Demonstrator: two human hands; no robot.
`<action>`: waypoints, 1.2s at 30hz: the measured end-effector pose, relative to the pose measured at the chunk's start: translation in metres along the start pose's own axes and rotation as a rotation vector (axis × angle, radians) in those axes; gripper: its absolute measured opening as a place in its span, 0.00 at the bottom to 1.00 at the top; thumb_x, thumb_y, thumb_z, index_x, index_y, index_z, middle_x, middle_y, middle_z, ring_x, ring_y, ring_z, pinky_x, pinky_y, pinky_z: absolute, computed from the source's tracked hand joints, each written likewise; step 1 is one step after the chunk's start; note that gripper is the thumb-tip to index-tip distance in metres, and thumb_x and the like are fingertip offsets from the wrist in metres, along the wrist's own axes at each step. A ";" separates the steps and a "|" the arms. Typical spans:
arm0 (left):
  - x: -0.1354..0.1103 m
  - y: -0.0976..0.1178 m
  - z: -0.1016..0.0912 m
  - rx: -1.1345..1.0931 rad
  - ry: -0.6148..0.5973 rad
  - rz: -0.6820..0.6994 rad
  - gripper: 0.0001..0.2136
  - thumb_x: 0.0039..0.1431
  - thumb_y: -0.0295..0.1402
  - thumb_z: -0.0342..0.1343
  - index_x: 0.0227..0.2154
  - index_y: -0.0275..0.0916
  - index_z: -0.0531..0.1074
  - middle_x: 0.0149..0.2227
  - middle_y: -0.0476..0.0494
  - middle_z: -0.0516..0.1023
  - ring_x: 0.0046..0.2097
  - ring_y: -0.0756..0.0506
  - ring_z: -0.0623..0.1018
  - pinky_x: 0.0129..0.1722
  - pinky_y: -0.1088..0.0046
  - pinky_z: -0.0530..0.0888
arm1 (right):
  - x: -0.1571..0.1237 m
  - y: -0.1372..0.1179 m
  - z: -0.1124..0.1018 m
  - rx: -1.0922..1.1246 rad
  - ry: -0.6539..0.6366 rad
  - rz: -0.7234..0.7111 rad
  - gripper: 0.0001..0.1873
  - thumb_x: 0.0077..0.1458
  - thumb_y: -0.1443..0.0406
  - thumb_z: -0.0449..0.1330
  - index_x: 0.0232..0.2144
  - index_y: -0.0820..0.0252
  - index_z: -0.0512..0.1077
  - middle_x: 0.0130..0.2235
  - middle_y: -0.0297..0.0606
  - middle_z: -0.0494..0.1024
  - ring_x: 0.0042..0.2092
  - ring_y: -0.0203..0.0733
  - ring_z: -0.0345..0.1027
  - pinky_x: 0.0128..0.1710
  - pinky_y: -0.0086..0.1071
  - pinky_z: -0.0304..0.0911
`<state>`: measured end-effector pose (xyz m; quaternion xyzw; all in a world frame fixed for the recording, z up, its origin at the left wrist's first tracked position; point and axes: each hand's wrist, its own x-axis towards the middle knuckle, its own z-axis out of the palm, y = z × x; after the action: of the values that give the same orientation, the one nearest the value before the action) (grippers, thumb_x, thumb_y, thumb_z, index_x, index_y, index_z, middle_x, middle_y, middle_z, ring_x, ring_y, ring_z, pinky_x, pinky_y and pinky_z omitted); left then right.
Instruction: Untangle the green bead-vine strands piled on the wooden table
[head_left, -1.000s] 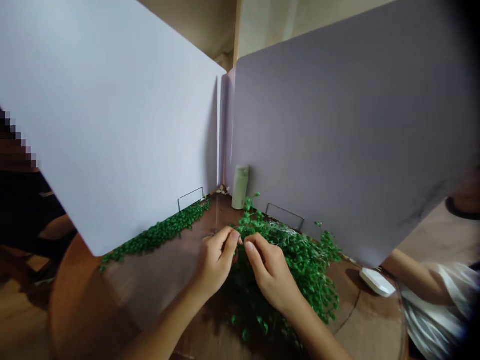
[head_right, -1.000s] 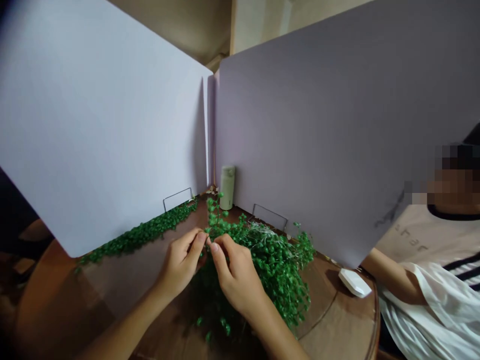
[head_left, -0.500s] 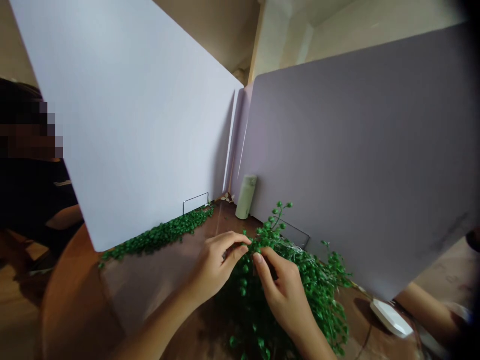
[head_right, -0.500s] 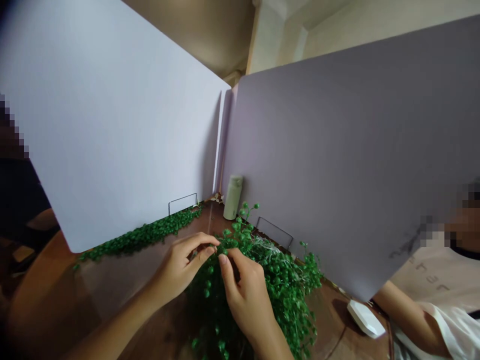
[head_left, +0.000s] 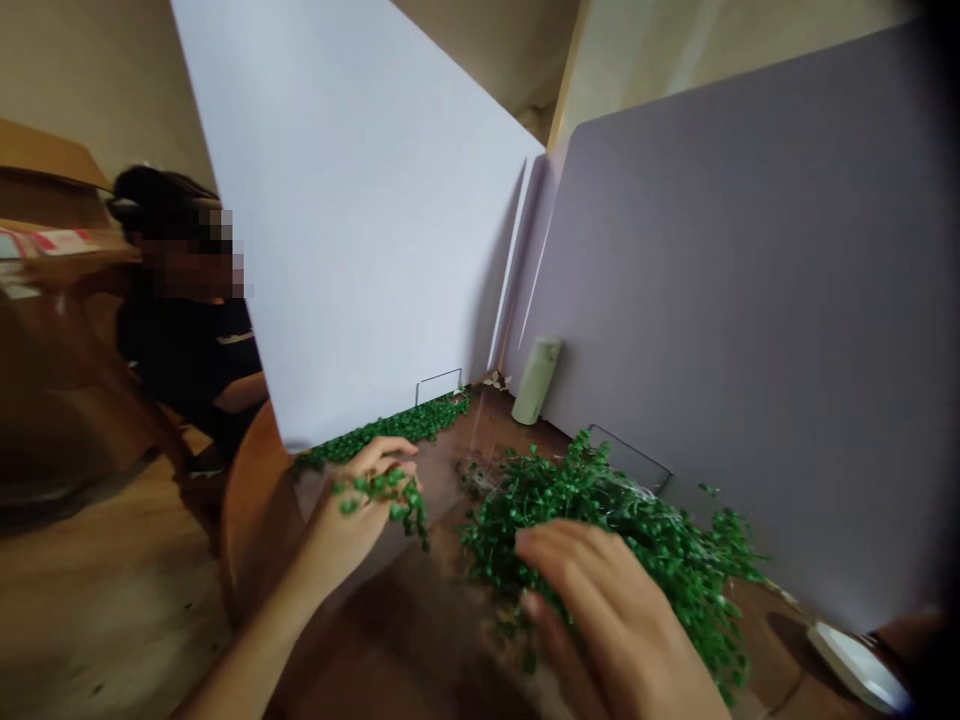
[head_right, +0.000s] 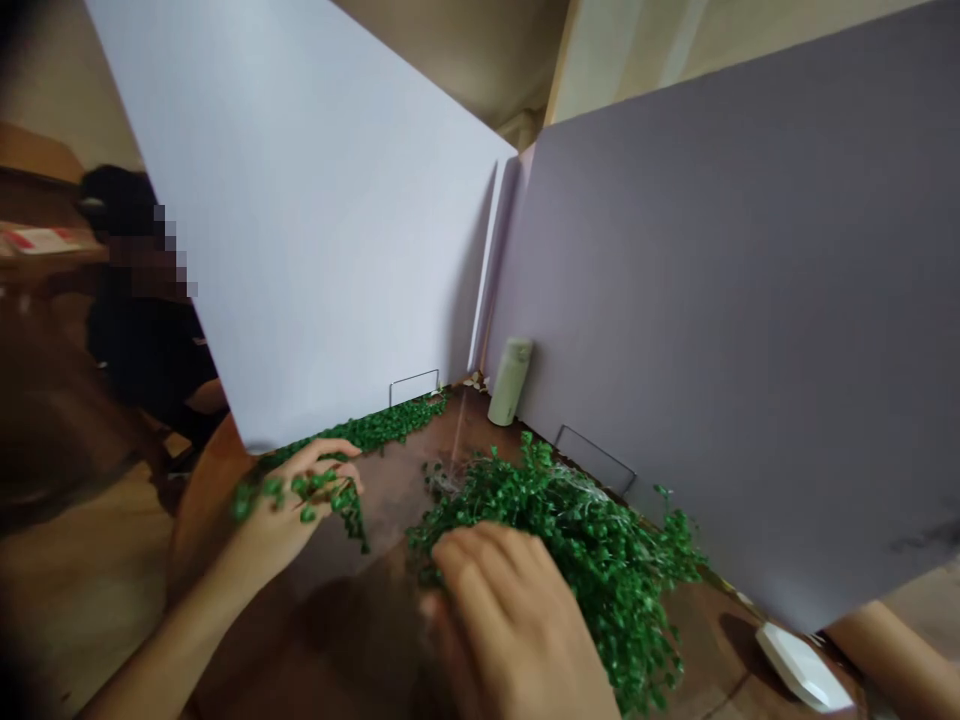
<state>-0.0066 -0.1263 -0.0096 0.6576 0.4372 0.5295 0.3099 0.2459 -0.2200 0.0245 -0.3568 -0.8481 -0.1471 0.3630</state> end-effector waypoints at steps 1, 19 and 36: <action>-0.009 -0.012 -0.008 -0.029 0.013 -0.076 0.15 0.61 0.45 0.56 0.44 0.39 0.69 0.28 0.48 0.77 0.26 0.48 0.77 0.23 0.77 0.69 | -0.003 -0.012 0.002 -0.004 -0.064 -0.094 0.13 0.67 0.58 0.58 0.50 0.54 0.74 0.45 0.39 0.84 0.47 0.45 0.77 0.47 0.36 0.72; -0.052 -0.072 -0.027 0.241 -0.092 -0.170 0.14 0.65 0.46 0.49 0.39 0.41 0.72 0.30 0.49 0.79 0.32 0.45 0.78 0.34 0.72 0.68 | -0.013 0.029 0.056 -0.747 -0.575 0.396 0.29 0.66 0.57 0.57 0.67 0.50 0.62 0.63 0.54 0.70 0.55 0.65 0.69 0.39 0.50 0.71; -0.081 -0.043 -0.016 0.365 -0.253 0.015 0.08 0.64 0.38 0.58 0.31 0.41 0.75 0.29 0.48 0.78 0.35 0.44 0.77 0.37 0.71 0.67 | -0.014 -0.060 0.039 0.109 -0.165 0.207 0.10 0.69 0.67 0.53 0.44 0.56 0.74 0.45 0.45 0.77 0.45 0.44 0.73 0.44 0.34 0.71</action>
<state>-0.0372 -0.1818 -0.0771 0.7672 0.4784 0.3572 0.2344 0.1893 -0.2493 -0.0122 -0.4333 -0.8403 -0.0329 0.3242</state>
